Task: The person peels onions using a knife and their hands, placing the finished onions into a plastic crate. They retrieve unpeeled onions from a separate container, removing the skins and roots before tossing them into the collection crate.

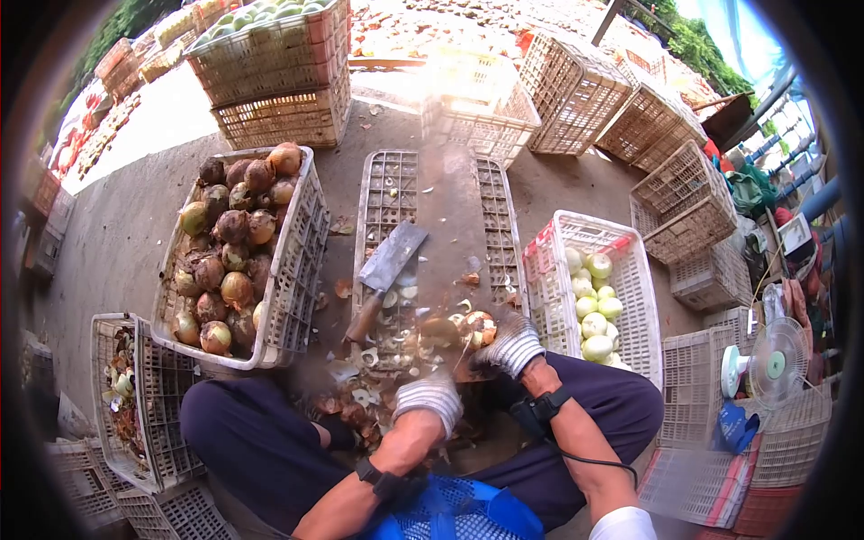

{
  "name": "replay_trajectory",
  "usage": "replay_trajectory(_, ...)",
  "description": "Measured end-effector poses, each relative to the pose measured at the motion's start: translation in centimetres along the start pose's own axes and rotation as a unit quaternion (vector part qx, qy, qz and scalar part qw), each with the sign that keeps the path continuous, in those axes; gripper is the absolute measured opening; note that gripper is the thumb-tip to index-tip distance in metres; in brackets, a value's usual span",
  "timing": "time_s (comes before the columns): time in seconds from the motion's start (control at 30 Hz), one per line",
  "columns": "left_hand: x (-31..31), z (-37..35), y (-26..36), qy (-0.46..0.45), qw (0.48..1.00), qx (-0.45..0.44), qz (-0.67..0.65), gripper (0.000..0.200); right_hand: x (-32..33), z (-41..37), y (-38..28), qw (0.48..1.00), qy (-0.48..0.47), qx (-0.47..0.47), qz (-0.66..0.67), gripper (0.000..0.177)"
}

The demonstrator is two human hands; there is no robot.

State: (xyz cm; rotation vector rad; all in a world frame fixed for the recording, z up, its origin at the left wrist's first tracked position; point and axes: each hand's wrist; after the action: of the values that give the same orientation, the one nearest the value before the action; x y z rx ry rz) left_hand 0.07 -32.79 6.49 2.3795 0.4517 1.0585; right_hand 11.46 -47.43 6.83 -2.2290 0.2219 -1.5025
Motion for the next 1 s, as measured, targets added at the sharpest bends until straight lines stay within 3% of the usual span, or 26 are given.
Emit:
replay_trajectory(0.07,-3.3,2.5,-2.2,0.03,0.999,-0.031,0.018,0.032,0.0,0.4,0.6,1.0,-0.002,0.021,0.01,0.068)
replay_trajectory(0.1,-1.9,1.6,-1.3,0.044,0.999,-0.015,0.003,0.031,0.2,0.4,0.4,0.996,0.026,0.072,-0.041,0.069)
replay_trajectory(0.17,0.6,0.0,0.5,0.074,0.997,0.019,-0.026,0.028,1.1,0.4,-0.2,0.998,-0.007,0.065,-0.009,0.066)
replay_trajectory(0.27,0.1,1.9,-0.4,0.083,0.996,-0.002,0.033,0.025,0.7,1.3,0.1,0.996,-0.046,0.019,-0.075,0.061)
replay_trajectory(0.3,-0.2,2.0,-0.4,0.098,0.995,0.029,0.0,0.023,0.7,1.5,0.3,0.997,-0.044,0.026,-0.066,0.06)
replay_trajectory(0.43,-0.2,2.3,-1.0,0.061,0.998,-0.001,-0.002,0.027,1.3,0.7,-0.4,0.997,-0.078,-0.002,0.026,0.063)
replay_trajectory(0.53,-0.4,2.3,-1.3,0.065,0.998,-0.018,-0.006,0.028,2.1,-1.4,-2.4,0.999,0.011,-0.026,-0.036,0.067)
replay_trajectory(0.6,-0.4,2.2,-1.1,0.072,0.997,-0.014,-0.016,0.027,-0.2,-3.0,-1.7,0.978,0.2,0.055,-0.018,0.072)
replay_trajectory(0.67,-0.3,2.3,-0.9,0.077,0.997,-0.013,-0.021,0.026,-2.0,-3.7,-1.6,0.96,0.26,0.088,-0.062,0.076)
replay_trajectory(0.8,0.0,2.8,-0.7,0.09,0.995,-0.012,-0.032,0.025,-1.1,-2.0,-2.6,0.974,0.221,0.052,-0.013,0.066)
replay_trajectory(0.83,-0.1,3.1,-0.7,0.092,0.995,-0.011,-0.033,0.025,-0.8,-0.9,-2.8,0.986,0.165,-0.029,-0.014,0.06)
replay_trajectory(1.0,-1.1,5.5,-0.6,0.12,0.992,-0.007,-0.037,0.025,-1.2,3.7,1.6,0.996,0.067,0.052,0.033,0.066)
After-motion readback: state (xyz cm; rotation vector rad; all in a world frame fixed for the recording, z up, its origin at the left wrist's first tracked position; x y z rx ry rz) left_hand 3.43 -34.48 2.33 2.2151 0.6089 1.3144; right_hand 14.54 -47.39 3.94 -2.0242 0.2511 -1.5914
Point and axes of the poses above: each hand's wrist, its own z-axis towards the middle knuckle, its own x-axis out of the back of the hand, y = z × x, and after that the axes turned 10 degrees about -x, right-handed
